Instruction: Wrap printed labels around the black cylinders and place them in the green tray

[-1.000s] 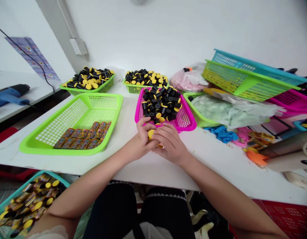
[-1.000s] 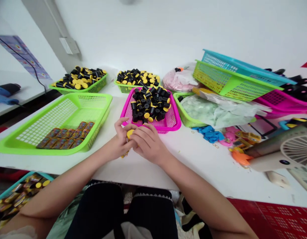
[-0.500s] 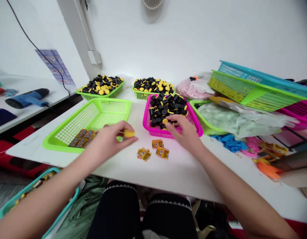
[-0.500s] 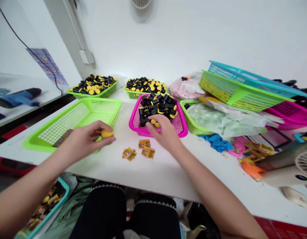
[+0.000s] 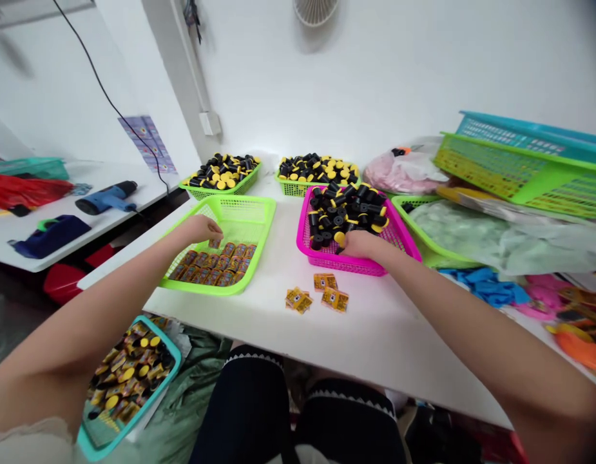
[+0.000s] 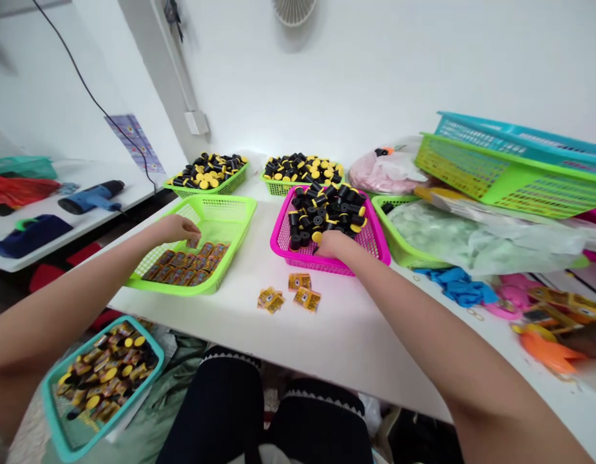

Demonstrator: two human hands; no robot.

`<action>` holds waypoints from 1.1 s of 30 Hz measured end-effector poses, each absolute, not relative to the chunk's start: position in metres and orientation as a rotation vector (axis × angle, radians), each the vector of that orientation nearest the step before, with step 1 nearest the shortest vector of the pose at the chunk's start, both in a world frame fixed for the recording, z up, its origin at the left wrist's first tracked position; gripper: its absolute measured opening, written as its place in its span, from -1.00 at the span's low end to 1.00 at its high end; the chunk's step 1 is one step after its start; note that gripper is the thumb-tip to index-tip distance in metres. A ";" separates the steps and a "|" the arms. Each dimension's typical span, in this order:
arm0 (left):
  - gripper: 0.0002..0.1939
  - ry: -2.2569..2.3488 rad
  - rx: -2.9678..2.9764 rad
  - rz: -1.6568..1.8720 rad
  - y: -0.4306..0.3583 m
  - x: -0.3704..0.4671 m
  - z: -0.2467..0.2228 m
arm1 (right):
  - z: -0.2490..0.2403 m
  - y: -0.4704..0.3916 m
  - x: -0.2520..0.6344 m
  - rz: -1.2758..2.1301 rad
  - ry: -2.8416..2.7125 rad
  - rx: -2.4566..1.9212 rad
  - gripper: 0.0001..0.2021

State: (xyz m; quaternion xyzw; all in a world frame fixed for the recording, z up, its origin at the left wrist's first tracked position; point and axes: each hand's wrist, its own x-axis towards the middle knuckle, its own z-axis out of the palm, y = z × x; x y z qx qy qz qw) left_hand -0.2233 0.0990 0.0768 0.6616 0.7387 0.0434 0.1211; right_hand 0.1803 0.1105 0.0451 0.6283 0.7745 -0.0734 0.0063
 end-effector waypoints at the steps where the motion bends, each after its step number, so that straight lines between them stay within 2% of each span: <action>1: -0.72 2.133 1.923 0.102 0.099 -0.223 0.072 | 0.048 0.107 0.187 -0.239 2.437 1.968 -0.76; 7: -0.64 2.034 1.942 0.073 0.095 -0.219 0.065 | 0.048 0.073 0.220 -0.187 2.739 2.310 -0.60; 11: -0.46 2.185 2.057 0.255 0.078 -0.192 0.087 | 0.035 0.052 0.225 -0.354 3.166 2.593 -0.54; 13: -0.48 2.131 2.253 0.469 0.052 -0.163 0.092 | 0.031 0.044 0.226 -0.346 3.355 2.550 -0.60; 15: -0.58 1.744 2.587 0.634 0.019 -0.129 0.084 | 0.028 0.038 0.226 -0.255 3.464 2.441 -0.65; 17: -0.64 1.208 2.825 0.347 -0.015 -0.097 0.063 | 0.027 0.034 0.226 -0.142 3.506 2.348 -0.69; 18: -0.64 1.099 2.900 0.234 -0.029 -0.084 0.048 | 0.026 0.033 0.226 -0.096 3.522 2.308 -0.70; 22: -0.63 1.129 3.067 0.061 -0.059 -0.062 -0.004 | 0.024 0.030 0.228 -0.043 3.561 2.189 -0.72; 25: -0.62 1.009 3.215 0.099 -0.072 -0.066 -0.017 | 0.024 0.030 0.228 -0.162 3.580 2.168 -0.72; 29: -0.60 0.780 3.335 0.299 -0.091 -0.070 -0.003 | 0.027 0.029 0.228 -0.303 3.591 2.196 -0.73; 33: -0.59 0.906 2.978 0.479 -0.084 -0.060 0.027 | 0.028 0.027 0.226 -0.358 3.612 2.254 -0.72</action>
